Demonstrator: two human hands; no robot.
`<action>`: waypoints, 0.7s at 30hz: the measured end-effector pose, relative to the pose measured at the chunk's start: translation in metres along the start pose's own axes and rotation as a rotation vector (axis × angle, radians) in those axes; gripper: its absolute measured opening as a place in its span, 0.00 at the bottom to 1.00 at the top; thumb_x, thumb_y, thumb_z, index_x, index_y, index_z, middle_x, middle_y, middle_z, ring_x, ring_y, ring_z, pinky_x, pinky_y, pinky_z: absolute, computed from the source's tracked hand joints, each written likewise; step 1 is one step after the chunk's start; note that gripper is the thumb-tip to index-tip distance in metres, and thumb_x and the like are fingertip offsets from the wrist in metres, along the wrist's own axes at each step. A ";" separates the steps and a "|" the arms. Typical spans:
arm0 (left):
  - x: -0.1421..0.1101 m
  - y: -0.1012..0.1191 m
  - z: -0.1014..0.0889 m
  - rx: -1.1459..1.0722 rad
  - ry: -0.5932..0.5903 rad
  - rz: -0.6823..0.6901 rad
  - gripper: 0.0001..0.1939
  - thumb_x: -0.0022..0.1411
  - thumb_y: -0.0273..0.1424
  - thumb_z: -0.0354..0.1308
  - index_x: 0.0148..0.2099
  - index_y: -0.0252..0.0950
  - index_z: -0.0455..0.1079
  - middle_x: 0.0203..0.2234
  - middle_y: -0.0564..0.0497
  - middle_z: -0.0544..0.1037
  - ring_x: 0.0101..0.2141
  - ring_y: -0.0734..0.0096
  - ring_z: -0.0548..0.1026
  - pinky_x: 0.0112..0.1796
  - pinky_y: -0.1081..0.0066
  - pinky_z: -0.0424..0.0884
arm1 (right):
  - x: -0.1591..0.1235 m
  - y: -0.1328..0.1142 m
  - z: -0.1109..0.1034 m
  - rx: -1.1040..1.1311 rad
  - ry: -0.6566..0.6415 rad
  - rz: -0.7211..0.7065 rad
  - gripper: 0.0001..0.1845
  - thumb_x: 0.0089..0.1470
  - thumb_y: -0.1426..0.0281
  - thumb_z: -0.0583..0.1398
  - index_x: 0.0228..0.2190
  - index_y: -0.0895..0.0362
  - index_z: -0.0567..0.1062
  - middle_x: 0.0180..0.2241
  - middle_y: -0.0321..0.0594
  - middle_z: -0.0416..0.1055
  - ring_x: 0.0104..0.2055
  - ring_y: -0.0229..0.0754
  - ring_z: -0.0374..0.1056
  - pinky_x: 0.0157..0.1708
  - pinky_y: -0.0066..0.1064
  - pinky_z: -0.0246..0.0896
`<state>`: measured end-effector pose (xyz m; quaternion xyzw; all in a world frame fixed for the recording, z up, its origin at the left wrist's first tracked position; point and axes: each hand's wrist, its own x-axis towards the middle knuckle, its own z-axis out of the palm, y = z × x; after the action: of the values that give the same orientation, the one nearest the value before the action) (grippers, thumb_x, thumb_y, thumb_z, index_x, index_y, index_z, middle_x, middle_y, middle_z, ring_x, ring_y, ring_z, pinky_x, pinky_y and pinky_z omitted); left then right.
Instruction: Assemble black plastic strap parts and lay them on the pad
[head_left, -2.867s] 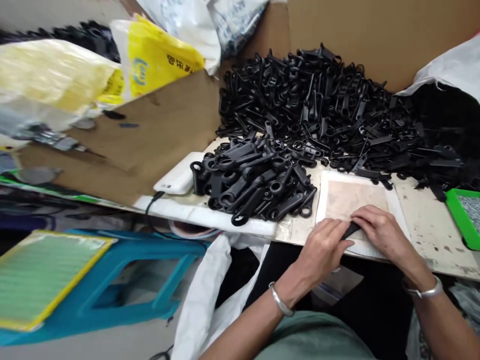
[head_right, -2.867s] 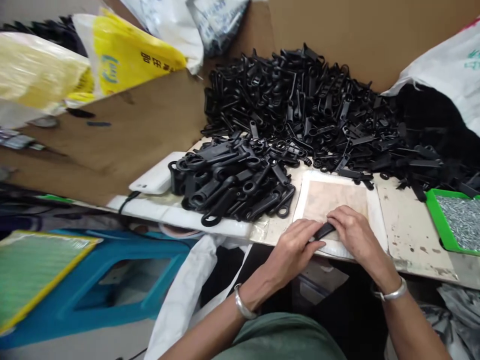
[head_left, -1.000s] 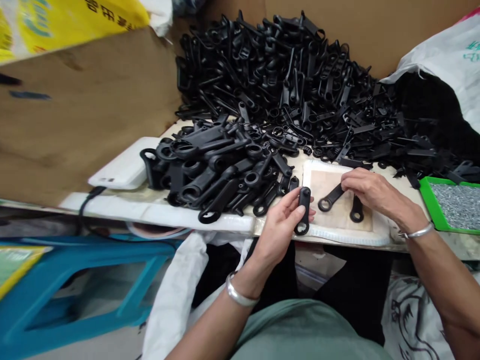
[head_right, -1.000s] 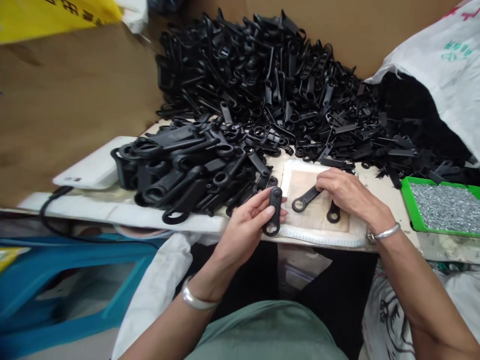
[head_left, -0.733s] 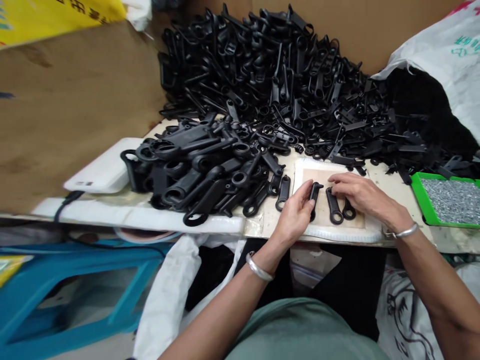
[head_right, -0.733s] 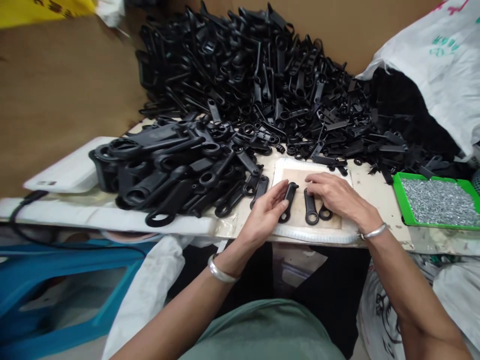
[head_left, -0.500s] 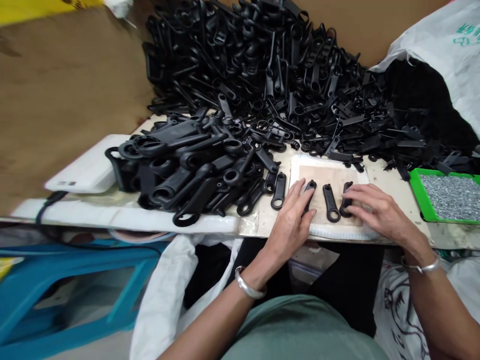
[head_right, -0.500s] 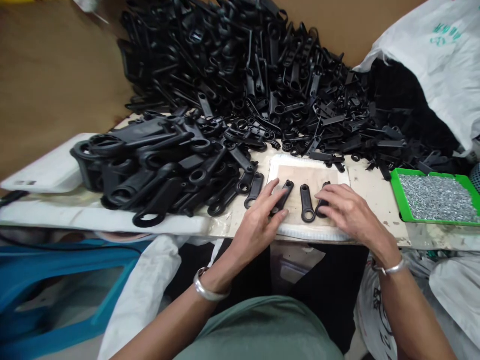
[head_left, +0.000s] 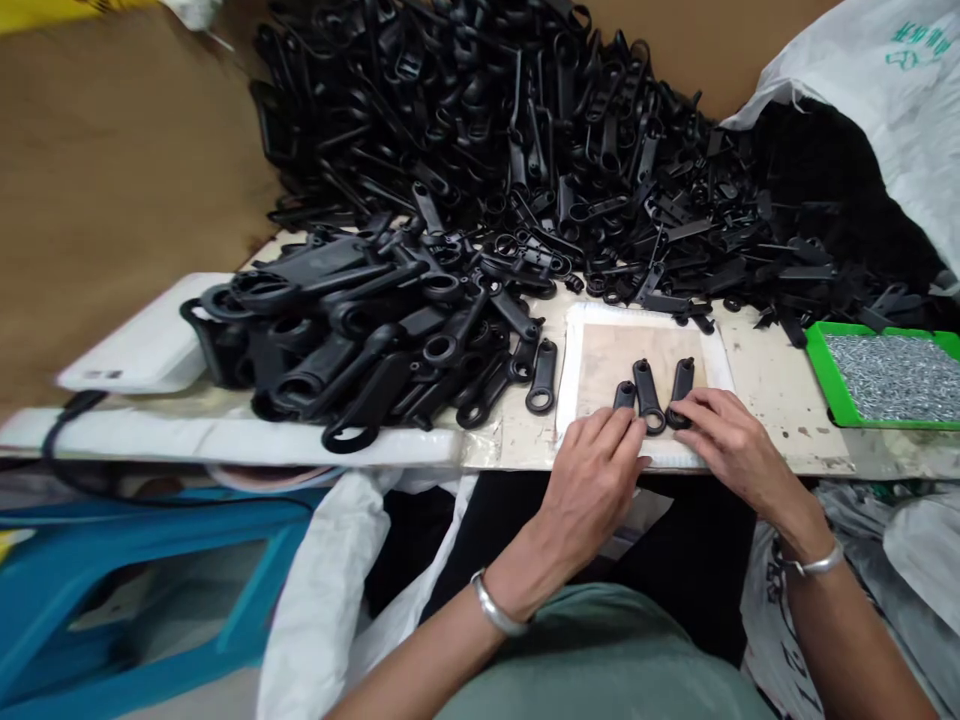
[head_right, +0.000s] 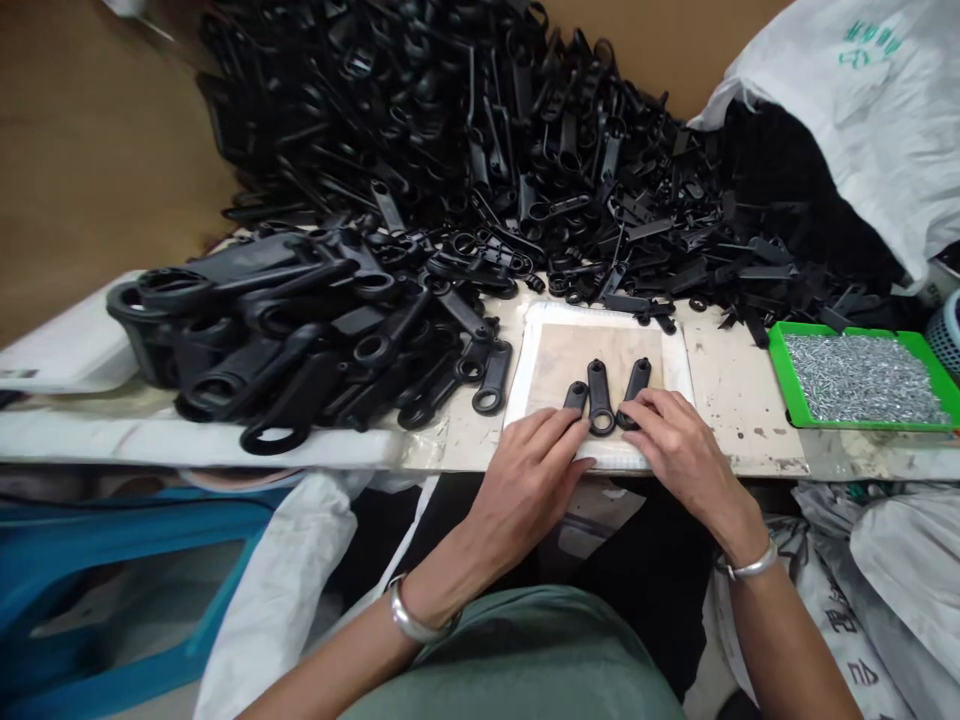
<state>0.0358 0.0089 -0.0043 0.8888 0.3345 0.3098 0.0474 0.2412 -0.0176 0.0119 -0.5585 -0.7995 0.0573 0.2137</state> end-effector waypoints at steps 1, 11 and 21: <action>0.004 0.000 0.002 0.050 -0.021 0.026 0.14 0.65 0.25 0.54 0.52 0.29 0.67 0.48 0.38 0.76 0.48 0.53 0.73 0.44 0.54 0.73 | 0.001 0.000 0.000 -0.011 0.000 0.007 0.14 0.62 0.72 0.56 0.49 0.56 0.72 0.44 0.48 0.69 0.49 0.49 0.66 0.49 0.44 0.67; 0.012 -0.015 0.019 0.132 0.037 0.358 0.15 0.67 0.18 0.45 0.52 0.24 0.68 0.47 0.36 0.78 0.51 0.58 0.74 0.54 0.54 0.69 | -0.002 -0.006 -0.004 -0.087 -0.063 0.002 0.14 0.61 0.76 0.54 0.48 0.57 0.71 0.42 0.47 0.67 0.45 0.47 0.67 0.47 0.41 0.68; -0.015 -0.003 0.007 -0.049 -0.035 0.426 0.14 0.69 0.22 0.46 0.53 0.25 0.68 0.51 0.39 0.76 0.55 0.58 0.71 0.56 0.56 0.69 | -0.032 -0.019 -0.004 -0.138 -0.047 -0.004 0.16 0.61 0.77 0.55 0.50 0.58 0.70 0.43 0.48 0.69 0.46 0.48 0.66 0.46 0.42 0.66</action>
<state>0.0298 0.0025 -0.0183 0.9431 0.1306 0.3056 0.0084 0.2351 -0.0545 0.0129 -0.5688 -0.8074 0.0149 0.1560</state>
